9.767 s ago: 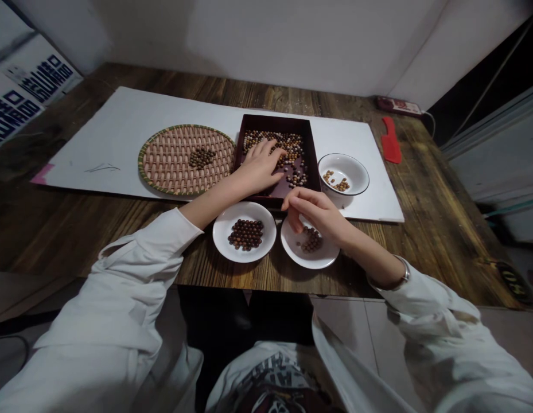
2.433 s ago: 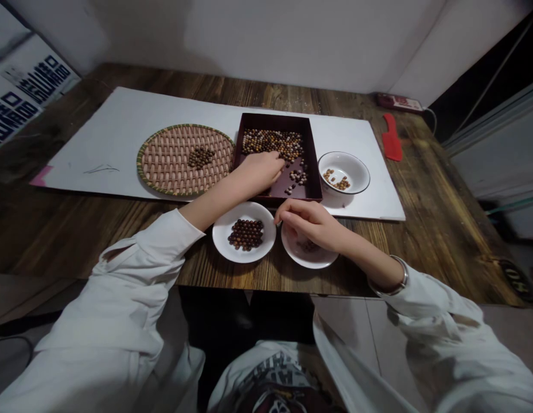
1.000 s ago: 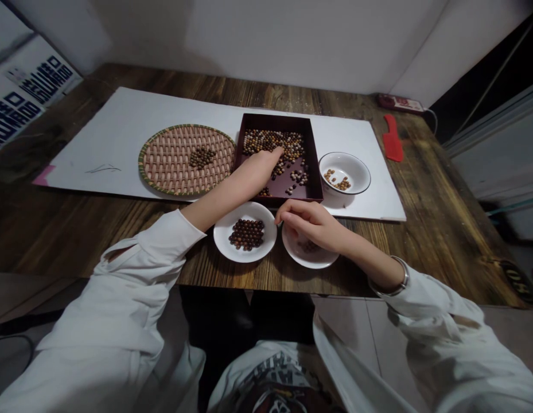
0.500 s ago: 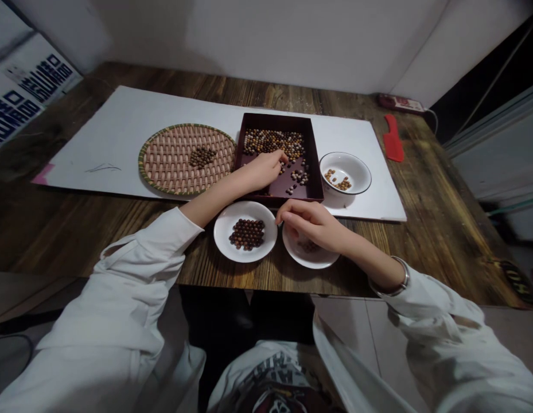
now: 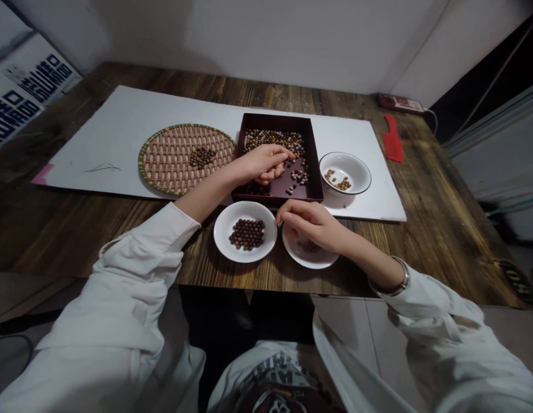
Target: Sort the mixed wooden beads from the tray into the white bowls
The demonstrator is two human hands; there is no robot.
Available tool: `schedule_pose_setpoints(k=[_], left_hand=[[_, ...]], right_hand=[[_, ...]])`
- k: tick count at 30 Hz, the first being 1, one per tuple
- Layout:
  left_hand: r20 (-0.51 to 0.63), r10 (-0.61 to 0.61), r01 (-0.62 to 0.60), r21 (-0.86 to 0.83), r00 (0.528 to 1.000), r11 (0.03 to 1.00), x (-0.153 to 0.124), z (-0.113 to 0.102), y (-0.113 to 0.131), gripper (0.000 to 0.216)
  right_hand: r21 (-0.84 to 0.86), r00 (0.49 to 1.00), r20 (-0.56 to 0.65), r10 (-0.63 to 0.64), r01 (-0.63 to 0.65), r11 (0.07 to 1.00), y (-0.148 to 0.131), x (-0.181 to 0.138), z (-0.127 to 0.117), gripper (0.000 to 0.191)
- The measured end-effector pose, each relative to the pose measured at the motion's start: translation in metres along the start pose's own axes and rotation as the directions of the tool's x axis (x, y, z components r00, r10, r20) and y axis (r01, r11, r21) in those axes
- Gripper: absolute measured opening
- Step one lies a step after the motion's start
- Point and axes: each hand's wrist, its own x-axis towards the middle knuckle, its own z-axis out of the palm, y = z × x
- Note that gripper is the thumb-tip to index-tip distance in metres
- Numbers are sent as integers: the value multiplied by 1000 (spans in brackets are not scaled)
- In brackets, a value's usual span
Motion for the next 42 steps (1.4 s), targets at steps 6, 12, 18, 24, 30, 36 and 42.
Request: schedule_pose_setpoints(k=[6, 12, 18, 24, 30, 36, 42], left_hand=[[-56, -25, 13, -206, 998, 979, -1, -6, 5, 19], [-250, -62, -64, -465, 966, 883, 6, -13, 3, 25], [-418, -127, -209, -667, 899, 715, 13, -21, -4, 23], [-540, -195, -343, -732, 819, 588, 14, -20, -1, 32], [-602, -224, -400, -720, 766, 567, 20, -24, -6, 27], [-648, -228, -479, -716, 727, 507, 19, -23, -6, 17], [-704, -237, -546, -683, 670, 485, 19, -25, -9, 25]], right_hand=[[0, 1000, -4, -6, 6, 1000, 0, 0, 0, 30], [8, 1000, -1, -7, 7, 1000, 2, -1, -1, 31], [6, 1000, 2, -4, 4, 1000, 2, 0, -1, 30], [2, 1000, -4, -8, 8, 1000, 2, 0, 0, 30], [4, 1000, -1, -7, 7, 1000, 3, -1, 0, 31], [6, 1000, -5, -12, 12, 1000, 2, -1, 0, 30], [13, 1000, 1, 0, -1, 1000, 2, -1, 0, 30]])
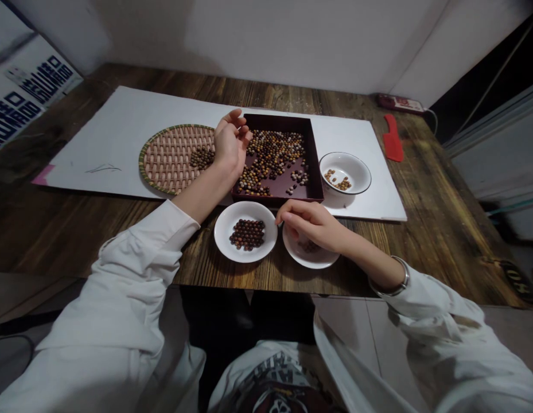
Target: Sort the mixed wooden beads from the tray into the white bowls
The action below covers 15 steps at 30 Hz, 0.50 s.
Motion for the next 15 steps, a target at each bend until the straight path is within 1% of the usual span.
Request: schedule_pose_setpoints(k=[4, 9, 12, 15], left_hand=[[9, -22, 22, -34, 1000, 999, 4, -4, -1, 30], [-8, -92, 91, -57, 996, 994, 4, -5, 1, 27], [-32, -60, 59, -49, 998, 997, 3, -5, 2, 27], [-22, -16, 16, -22, 1000, 1000, 3, -6, 1, 24]], right_hand=[[6, 1000, 6, 5, -5, 1000, 0, 0, 0, 31], [-8, 1000, 0, -7, 7, 1000, 0, 0, 0, 30], [-13, 1000, -2, -10, 10, 1000, -1, 0, 0, 29], [-16, 1000, -4, -7, 7, 1000, -1, 0, 0, 29]])
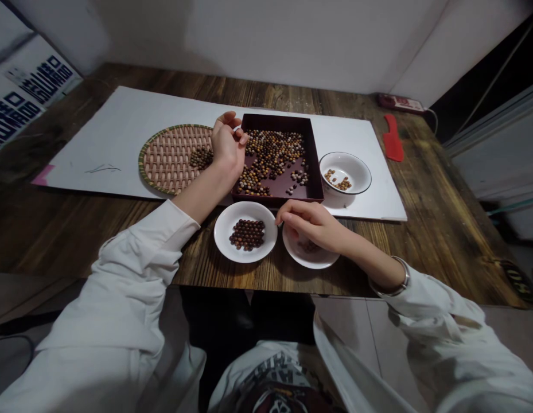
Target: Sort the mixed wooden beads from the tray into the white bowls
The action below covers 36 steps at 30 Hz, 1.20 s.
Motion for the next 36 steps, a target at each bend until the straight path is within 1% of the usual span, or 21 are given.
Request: schedule_pose_setpoints(k=[3, 5, 9, 11, 14, 16, 19, 23, 26, 28, 30, 32, 34, 36], left_hand=[[11, 9, -10, 107, 1000, 994, 3, -2, -2, 21], [30, 6, -11, 173, 1000, 985, 7, -4, -3, 23], [79, 55, -73, 248, 995, 966, 10, -5, -4, 20], [86, 83, -102, 244, 993, 964, 9, -5, -5, 17], [78, 109, -121, 168, 991, 978, 8, -5, -6, 19], [89, 112, -126, 170, 990, 977, 9, -5, -6, 18], [112, 89, -113, 240, 990, 964, 11, -6, -7, 13], [102, 50, -79, 301, 994, 950, 9, -6, -5, 12], [163, -24, -32, 331, 986, 943, 7, -4, -4, 10], [203, -87, 19, 314, 975, 949, 6, -3, -3, 12], [192, -143, 82, 294, 971, 952, 5, -2, -3, 15], [144, -172, 124, 293, 974, 948, 5, -1, -3, 16], [99, -128, 93, 303, 987, 948, 4, 0, -3, 13], [79, -22, -2, 289, 997, 957, 4, 1, -3, 9]], right_hand=[[4, 1000, 3, 4, -4, 1000, 0, 0, 0, 30], [-1, 1000, 2, 4, -4, 1000, 0, 0, 0, 31], [-3, 1000, 4, -5, 5, 1000, 0, 0, 0, 31], [-2, 1000, 4, -3, 3, 1000, 0, 0, 0, 30], [-3, 1000, 4, -1, 1, 1000, 0, 0, 0, 30], [1, 1000, 7, 6, -6, 1000, 0, 0, 0, 31], [-1, 1000, 14, 17, -17, 1000, 0, 0, 0, 32], [-5, 1000, 9, 7, -7, 1000, 0, 0, 0, 31], [1, 1000, 4, 1, -1, 1000, 1, 0, 0, 31], [2, 1000, 2, 5, -5, 1000, 1, 0, 0, 31], [2, 1000, 5, 10, -10, 1000, 2, 0, 0, 31], [4, 1000, 8, 13, -13, 1000, 2, 0, 0, 32], [4, 1000, 9, 7, -7, 1000, 1, 0, 0, 32], [-1, 1000, 7, -4, 4, 1000, 1, 0, 0, 31]])
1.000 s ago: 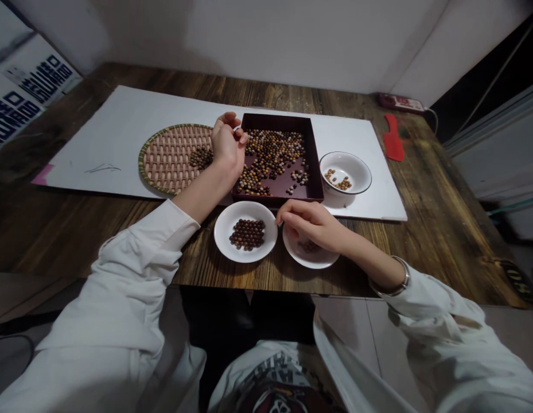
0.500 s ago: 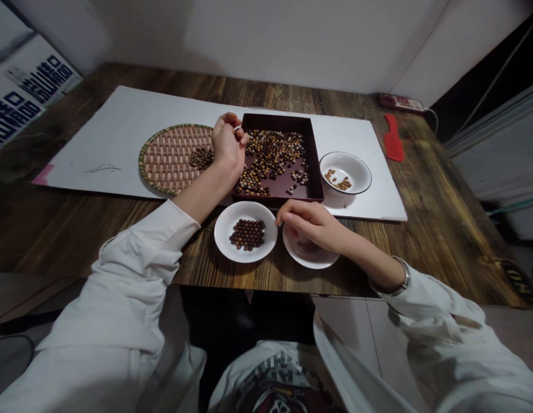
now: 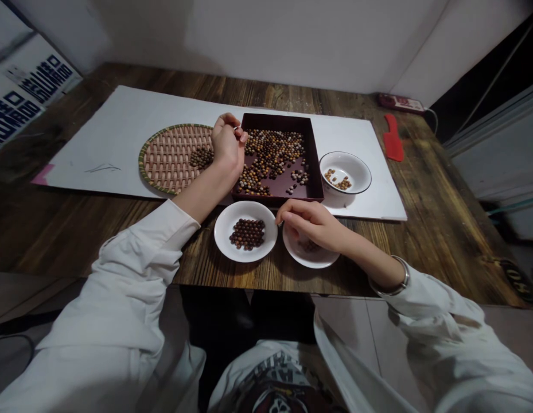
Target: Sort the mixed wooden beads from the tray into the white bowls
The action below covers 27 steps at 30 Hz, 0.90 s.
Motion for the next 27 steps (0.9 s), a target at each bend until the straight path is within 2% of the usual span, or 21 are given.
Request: schedule_pose_setpoints(k=[3, 5, 7, 11, 14, 17, 20, 27], left_hand=[[-61, 123, -128, -89, 991, 988, -1, 1, -1, 19], [-82, 135, -145, -127, 987, 981, -2, 2, -1, 23], [-74, 107, -114, -98, 991, 989, -4, 2, 0, 20], [17, -10, 9, 6, 1000, 1000, -5, 3, 2, 12], [63, -110, 111, -17, 992, 994, -6, 2, 3, 15], [61, -133, 137, -50, 989, 989, -5, 2, 3, 16], [48, -101, 103, -36, 994, 994, -3, 1, 1, 18], [7, 121, -121, 72, 993, 990, 0, 1, 0, 10]], right_hand=[[-4, 1000, -3, -6, 6, 1000, 0, 0, 0, 30], [4, 1000, 1, 1, -1, 1000, 0, 0, 0, 31], [5, 1000, 2, 3, -3, 1000, 0, 0, 0, 31], [-17, 1000, -4, 8, -8, 1000, 0, -1, 0, 32], [-5, 1000, -2, 21, -21, 1000, 0, -1, 0, 32], [17, 1000, 4, 29, -29, 999, 1, -1, 0, 32], [9, 1000, 3, 16, -16, 1000, 0, -1, 0, 31], [4, 1000, -4, 4, -4, 1000, -1, -1, 0, 31]])
